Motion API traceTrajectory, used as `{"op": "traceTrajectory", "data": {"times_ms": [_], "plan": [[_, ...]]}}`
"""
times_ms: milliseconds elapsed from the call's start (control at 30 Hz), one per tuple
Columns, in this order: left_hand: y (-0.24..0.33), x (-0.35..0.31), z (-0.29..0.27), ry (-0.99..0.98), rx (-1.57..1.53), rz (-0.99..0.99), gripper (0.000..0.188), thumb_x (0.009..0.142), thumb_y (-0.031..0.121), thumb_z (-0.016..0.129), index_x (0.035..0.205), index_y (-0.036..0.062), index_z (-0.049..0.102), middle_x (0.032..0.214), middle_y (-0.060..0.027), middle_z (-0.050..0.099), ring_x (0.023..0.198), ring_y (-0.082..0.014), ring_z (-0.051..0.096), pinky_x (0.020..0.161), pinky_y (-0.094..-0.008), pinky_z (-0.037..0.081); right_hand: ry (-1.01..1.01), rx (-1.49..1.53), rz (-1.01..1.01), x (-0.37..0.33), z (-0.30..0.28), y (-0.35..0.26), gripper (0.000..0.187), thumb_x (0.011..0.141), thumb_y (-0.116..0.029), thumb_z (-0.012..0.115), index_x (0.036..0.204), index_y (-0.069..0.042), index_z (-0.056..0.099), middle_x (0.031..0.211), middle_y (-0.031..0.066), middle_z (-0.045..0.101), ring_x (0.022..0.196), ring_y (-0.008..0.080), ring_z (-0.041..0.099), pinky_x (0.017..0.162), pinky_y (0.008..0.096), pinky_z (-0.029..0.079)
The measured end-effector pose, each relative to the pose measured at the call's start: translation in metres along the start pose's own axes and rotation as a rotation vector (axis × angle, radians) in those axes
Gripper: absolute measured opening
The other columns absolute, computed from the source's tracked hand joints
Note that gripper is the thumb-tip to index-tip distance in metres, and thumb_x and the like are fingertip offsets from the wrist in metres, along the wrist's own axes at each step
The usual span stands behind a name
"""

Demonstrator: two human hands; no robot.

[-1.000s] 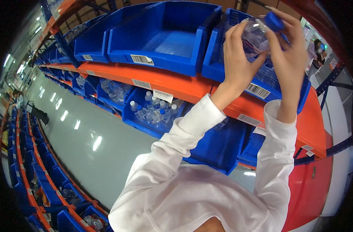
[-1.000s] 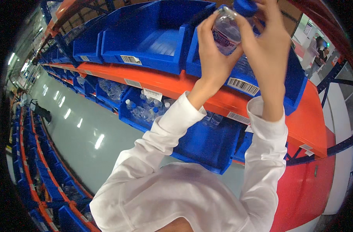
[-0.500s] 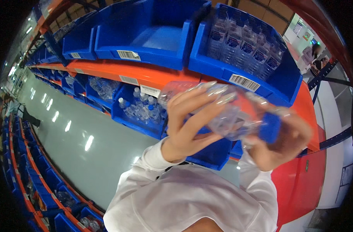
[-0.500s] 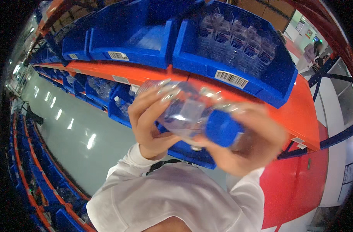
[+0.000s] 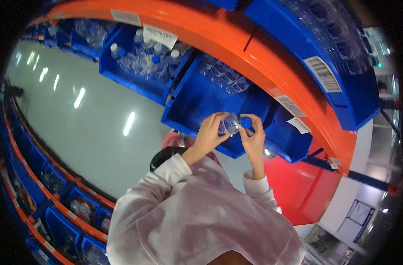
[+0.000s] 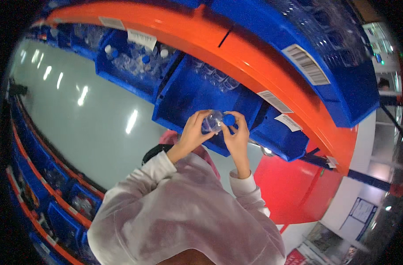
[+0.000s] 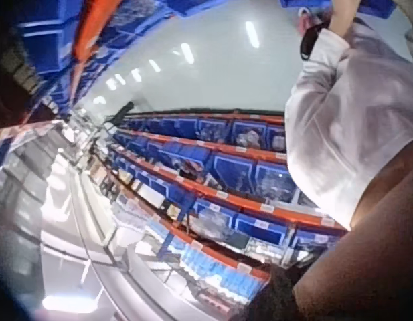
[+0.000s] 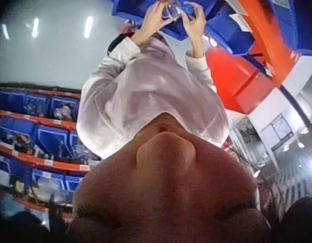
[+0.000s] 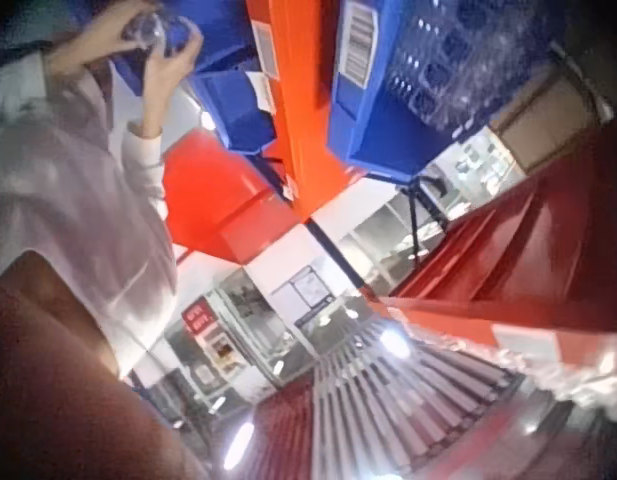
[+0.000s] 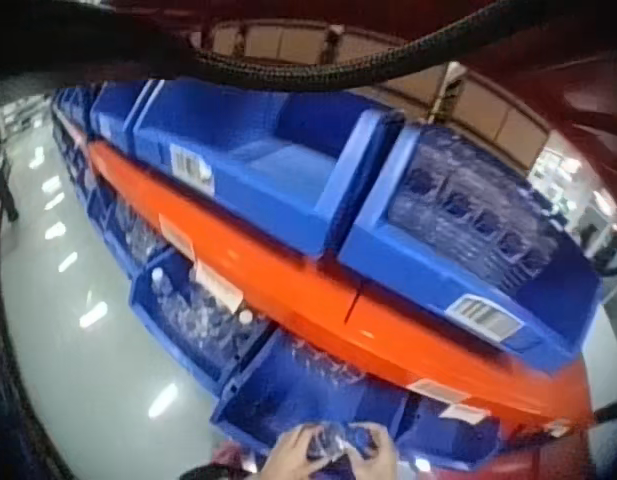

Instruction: The person repeatedly picks up plastic water bottles from blue bins on orange shelves and places them into adjacent bins. The person handles bottles one at a time, moving them between bins across the shelf.

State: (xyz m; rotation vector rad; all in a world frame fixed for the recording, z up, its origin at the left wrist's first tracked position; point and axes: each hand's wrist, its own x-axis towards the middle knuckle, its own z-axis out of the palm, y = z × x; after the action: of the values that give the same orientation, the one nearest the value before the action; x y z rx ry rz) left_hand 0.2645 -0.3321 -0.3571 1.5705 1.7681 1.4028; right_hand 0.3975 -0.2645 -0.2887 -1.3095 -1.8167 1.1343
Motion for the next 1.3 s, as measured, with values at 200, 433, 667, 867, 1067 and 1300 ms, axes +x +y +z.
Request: {"op": "traceTrajectory", "data": {"times_ms": [200, 433, 667, 867, 1067, 1300], "plan": [[-0.048, 0.007, 0.105, -0.386, 0.21, -0.492, 0.064, 0.086, 0.047, 0.053, 0.125, -0.002, 0.041, 0.117, -0.0258, 0.049, 0.1, -0.0419, 0.054, 0.084, -0.046, 0.045, 0.021, -0.234, -0.122, 0.066, -0.018, 0.09, 0.034, 0.072, 0.0, 0.069, 0.104, -0.005, 0.058, 0.102, 0.0086, 0.059, 0.086, 0.0179, 0.054, 0.073, 0.0285, 0.047], [-0.091, 0.059, 0.203, -0.138, -1.369, -1.203, 0.052, 0.098, 0.04, 0.033, 0.137, 0.0057, 0.028, 0.138, -0.0204, 0.037, 0.116, -0.04, 0.048, 0.099, -0.0484, 0.038, 0.009, -0.435, -0.294, 0.141, -0.036, 0.165, 0.035, 0.072, -0.009, 0.072, 0.103, -0.001, 0.058, 0.102, 0.0132, 0.06, 0.093, 0.0258, 0.055, 0.085, 0.0327, 0.043], [-0.104, 0.095, 0.21, 0.192, -1.836, -1.327, 0.045, 0.1, 0.028, 0.028, 0.139, 0.0087, 0.018, 0.142, -0.0214, 0.026, 0.119, -0.0416, 0.045, 0.1, -0.0512, 0.04, -0.14, -0.546, -0.42, 0.181, -0.054, 0.209, 0.036, 0.077, -0.007, 0.068, 0.109, -0.002, 0.055, 0.107, 0.0139, 0.057, 0.102, 0.0249, 0.055, 0.089, 0.0333, 0.042], [-0.101, 0.099, 0.216, 0.232, -1.939, -1.303, 0.047, 0.1, 0.026, 0.027, 0.142, 0.0098, 0.011, 0.143, -0.0217, 0.022, 0.121, -0.0431, 0.042, 0.099, -0.0519, 0.04, -0.12, -0.474, -0.36, 0.196, -0.058, 0.235, 0.033, 0.079, -0.009, 0.066, 0.109, 0.0, 0.055, 0.11, 0.0141, 0.056, 0.104, 0.0273, 0.053, 0.092, 0.0348, 0.04], [-0.113, 0.104, 0.229, 0.259, -1.958, -1.295, 0.048, 0.1, 0.023, 0.026, 0.142, 0.005, 0.009, 0.143, -0.0214, 0.022, 0.123, -0.0406, 0.041, 0.101, -0.0498, 0.039, -0.169, -0.508, -0.295, 0.188, -0.049, 0.206, 0.034, 0.081, -0.01, 0.065, 0.112, 0.0, 0.054, 0.113, 0.0149, 0.054, 0.107, 0.0275, 0.051, 0.092, 0.0354, 0.041], [-0.11, 0.112, 0.222, 0.249, -1.828, -1.388, 0.049, 0.099, 0.021, 0.025, 0.144, 0.0102, 0.008, 0.144, -0.02, 0.024, 0.122, -0.0409, 0.042, 0.098, -0.052, 0.04, -0.188, -0.384, -0.164, 0.189, -0.04, 0.216, 0.045, 0.082, -0.013, 0.065, 0.122, -0.001, 0.047, 0.122, 0.015, 0.048, 0.114, 0.0269, 0.047, 0.09, 0.0363, 0.045]]}}
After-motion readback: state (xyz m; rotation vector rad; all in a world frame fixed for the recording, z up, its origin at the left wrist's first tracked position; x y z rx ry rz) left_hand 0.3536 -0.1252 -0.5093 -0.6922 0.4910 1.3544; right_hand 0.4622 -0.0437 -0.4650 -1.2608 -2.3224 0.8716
